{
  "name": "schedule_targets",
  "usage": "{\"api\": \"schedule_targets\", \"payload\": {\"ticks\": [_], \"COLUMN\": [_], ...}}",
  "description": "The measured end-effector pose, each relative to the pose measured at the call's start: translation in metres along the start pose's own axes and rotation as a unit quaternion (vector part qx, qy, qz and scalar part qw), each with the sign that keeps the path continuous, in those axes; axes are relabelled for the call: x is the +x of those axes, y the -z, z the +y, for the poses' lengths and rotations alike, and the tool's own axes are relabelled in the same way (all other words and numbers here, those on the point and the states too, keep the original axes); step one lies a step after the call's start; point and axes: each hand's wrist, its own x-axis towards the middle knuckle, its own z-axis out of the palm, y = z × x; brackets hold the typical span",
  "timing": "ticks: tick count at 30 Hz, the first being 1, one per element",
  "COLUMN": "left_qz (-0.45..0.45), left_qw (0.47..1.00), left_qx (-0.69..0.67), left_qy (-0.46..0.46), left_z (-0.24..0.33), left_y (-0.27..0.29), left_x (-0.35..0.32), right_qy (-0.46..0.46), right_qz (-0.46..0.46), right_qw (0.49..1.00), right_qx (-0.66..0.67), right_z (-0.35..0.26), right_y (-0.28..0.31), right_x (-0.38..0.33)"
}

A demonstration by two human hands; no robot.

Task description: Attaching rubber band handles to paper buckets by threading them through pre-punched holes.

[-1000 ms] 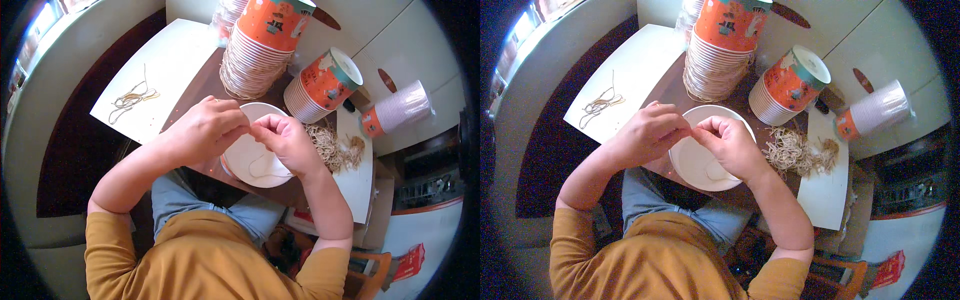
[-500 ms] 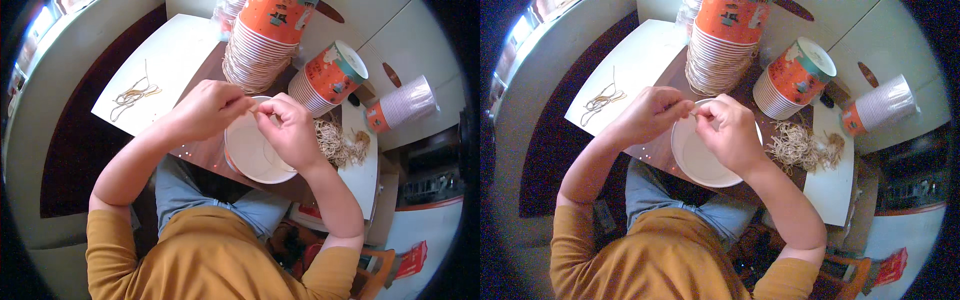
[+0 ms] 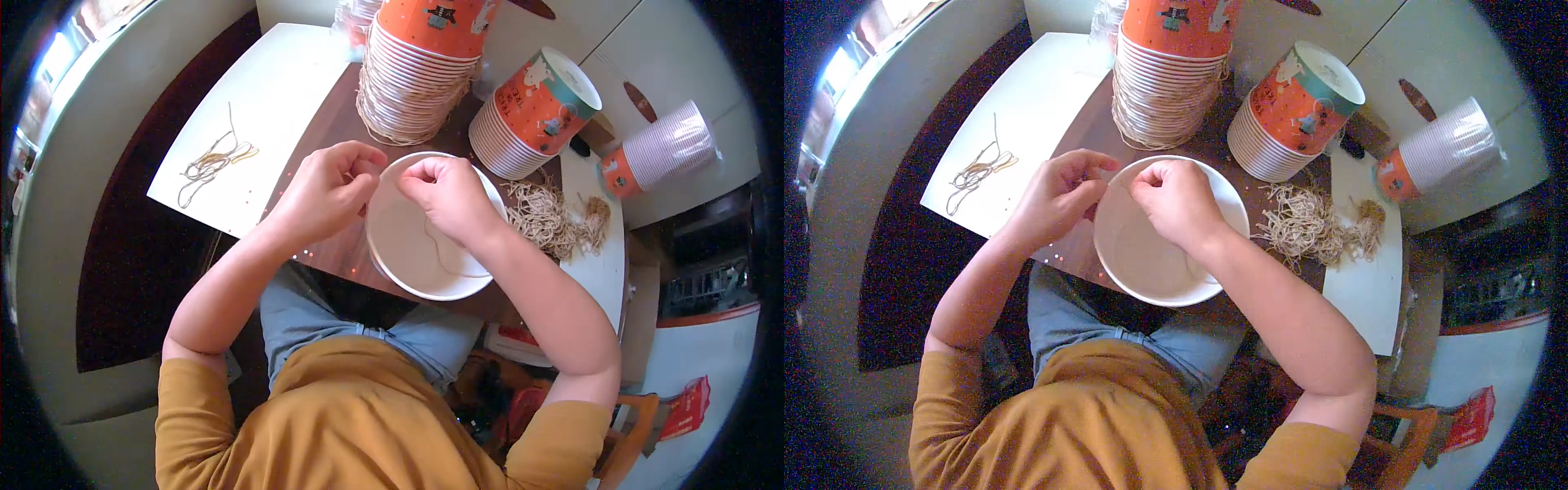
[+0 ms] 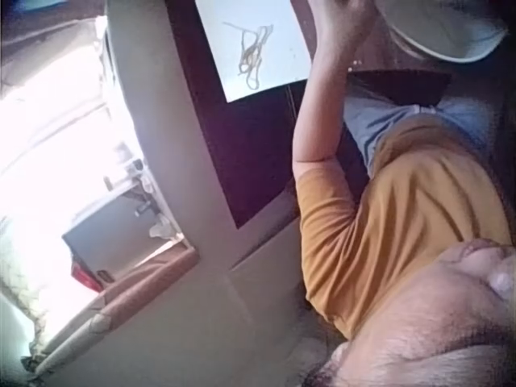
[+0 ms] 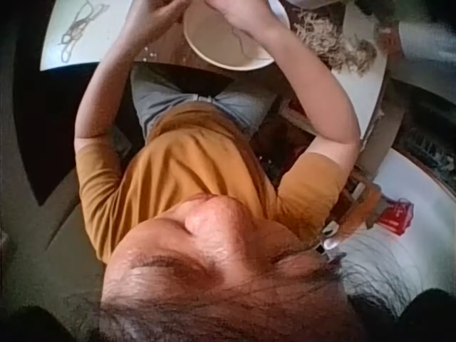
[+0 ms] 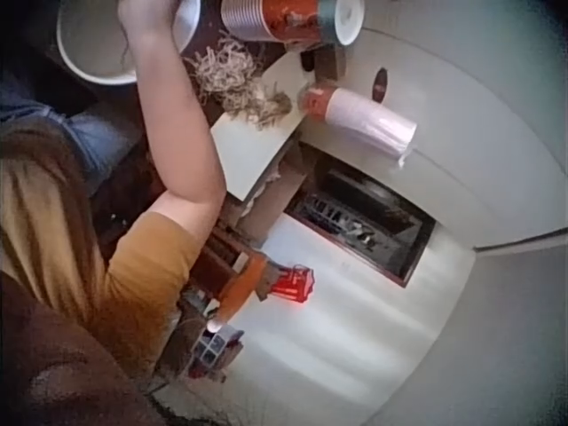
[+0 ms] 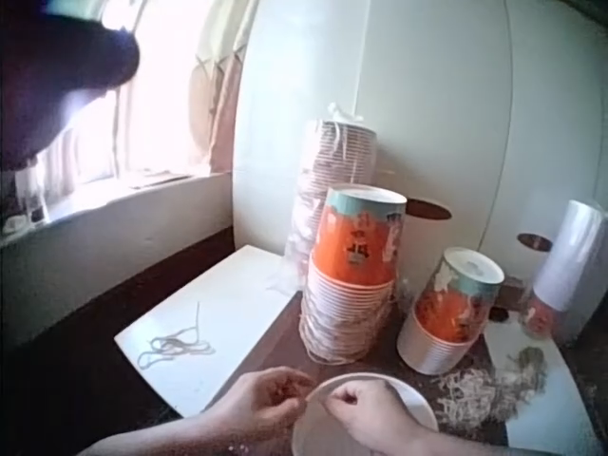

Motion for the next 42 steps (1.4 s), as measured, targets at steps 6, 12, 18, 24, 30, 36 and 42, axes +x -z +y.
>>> {"api": "schedule_targets", "payload": {"ticks": [6,12,18,24,30,36,42], "left_qz": [-0.006,-0.018,-0.042,-0.060,-0.084,-0.048,-0.002], "left_qw": [0.999,0.996,0.993,0.996,0.987,0.953,0.958], "left_qx": [0.048,0.090,0.109,0.062,0.130,0.273,0.267], "left_qy": [-0.015,-0.004,-0.028,-0.018,-0.040,-0.121,-0.101], "left_z": [-0.004,-0.005,-0.008,-0.008,-0.002,0.014,0.002], "left_y": [0.007,0.007,0.008,0.008,0.009,0.003,-0.007], "left_x": [0.008,0.012,0.017,0.017,0.014,0.006,-0.006], "right_qy": [-0.001,0.000,0.014,0.010,-0.010,-0.006,-0.006], "right_qz": [-0.002,-0.007,0.004,-0.003,-0.035,-0.022,-0.083], "right_qw": [1.000,1.000,1.000,1.000,0.999,0.999,0.993], "right_qx": [-0.004,0.002,-0.019,0.008,-0.006,-0.024,-0.084], "right_z": [0.000,0.003,0.005,0.006,-0.001,-0.010,-0.013], "right_y": [0.001,-0.001,-0.003,-0.004,-0.005,-0.004,0.016], "right_x": [0.000,0.002,0.005,0.007,0.004,0.000,-0.010]}}
